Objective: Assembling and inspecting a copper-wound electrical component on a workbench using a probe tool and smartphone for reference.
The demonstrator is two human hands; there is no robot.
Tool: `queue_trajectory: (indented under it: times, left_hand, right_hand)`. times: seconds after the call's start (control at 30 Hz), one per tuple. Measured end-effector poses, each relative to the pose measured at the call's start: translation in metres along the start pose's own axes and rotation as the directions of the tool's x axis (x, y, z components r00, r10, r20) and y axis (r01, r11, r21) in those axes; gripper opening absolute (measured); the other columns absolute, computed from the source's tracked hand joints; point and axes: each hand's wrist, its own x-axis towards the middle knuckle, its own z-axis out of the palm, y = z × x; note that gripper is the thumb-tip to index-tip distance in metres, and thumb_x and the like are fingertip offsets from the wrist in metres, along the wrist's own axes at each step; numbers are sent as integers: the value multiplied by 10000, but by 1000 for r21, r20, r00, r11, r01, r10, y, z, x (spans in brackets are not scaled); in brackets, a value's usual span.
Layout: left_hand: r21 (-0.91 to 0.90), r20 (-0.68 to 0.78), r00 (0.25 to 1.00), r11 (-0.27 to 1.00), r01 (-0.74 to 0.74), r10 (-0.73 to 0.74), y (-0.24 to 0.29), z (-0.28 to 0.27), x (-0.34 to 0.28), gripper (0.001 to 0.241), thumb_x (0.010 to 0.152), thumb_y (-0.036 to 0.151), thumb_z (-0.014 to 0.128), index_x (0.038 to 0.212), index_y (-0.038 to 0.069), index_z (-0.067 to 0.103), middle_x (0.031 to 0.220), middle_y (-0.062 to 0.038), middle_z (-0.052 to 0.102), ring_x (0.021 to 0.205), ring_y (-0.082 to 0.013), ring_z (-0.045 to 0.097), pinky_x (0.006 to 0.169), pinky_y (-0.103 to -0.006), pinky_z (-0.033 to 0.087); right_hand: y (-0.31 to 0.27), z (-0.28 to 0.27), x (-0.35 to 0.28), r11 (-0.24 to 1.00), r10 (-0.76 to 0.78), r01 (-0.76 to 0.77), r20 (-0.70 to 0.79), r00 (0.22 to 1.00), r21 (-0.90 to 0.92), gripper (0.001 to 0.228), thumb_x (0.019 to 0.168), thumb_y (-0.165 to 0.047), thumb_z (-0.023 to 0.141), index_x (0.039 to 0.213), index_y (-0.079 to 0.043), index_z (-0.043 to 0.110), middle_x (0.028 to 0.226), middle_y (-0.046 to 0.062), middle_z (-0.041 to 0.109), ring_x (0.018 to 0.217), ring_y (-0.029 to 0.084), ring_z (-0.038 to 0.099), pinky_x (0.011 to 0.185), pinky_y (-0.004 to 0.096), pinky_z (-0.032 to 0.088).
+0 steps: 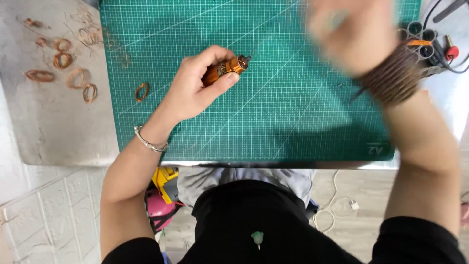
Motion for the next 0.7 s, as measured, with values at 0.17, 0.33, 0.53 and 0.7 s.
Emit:
queue_trajectory:
  times: [0.17,0.33,0.53,0.7]
  left_hand:
    - [-185,-36,999,982,31,-38,12,-1,-3,238,973,276,497,1056,52,511,756,0,574,571,-51,490,505,-170,390]
    - [-397,-54,997,917,37,-63,13,-1,-2,243,991,271,464,1080,44,470,888,-45,584,584,-70,477,449,-168,329]
    - [-463,-2,993,881,100,-114,12,1,-2,292,984,235,485,1171,11,465,967,-68,579,638,-76,478,486,-180,363]
    - [115,-133,989,991,73,-58,15,9,-3,266,960,154,578,1173,23,488,826,-38,541,656,-133,465,584,-271,368]
  right_hand:
    - [-17,58,-4,981,43,-32,-56,997,193,228,1008,45,465,1214,105,539,1181,263,617,1038,374,665,875,409,578]
    - [-25,80,-17,997,54,-43,-165,985,71,101,995,-13,560,992,66,623,769,128,552,569,195,453,511,301,362]
    - [-24,79,-25,975,-35,-1,-159,987,-223,88,987,-16,598,1010,33,667,754,77,493,619,198,498,471,299,352]
    - [-29,69,-18,851,-191,128,-73,979,-509,97,984,-22,603,895,-15,642,728,26,472,589,161,420,464,260,344]
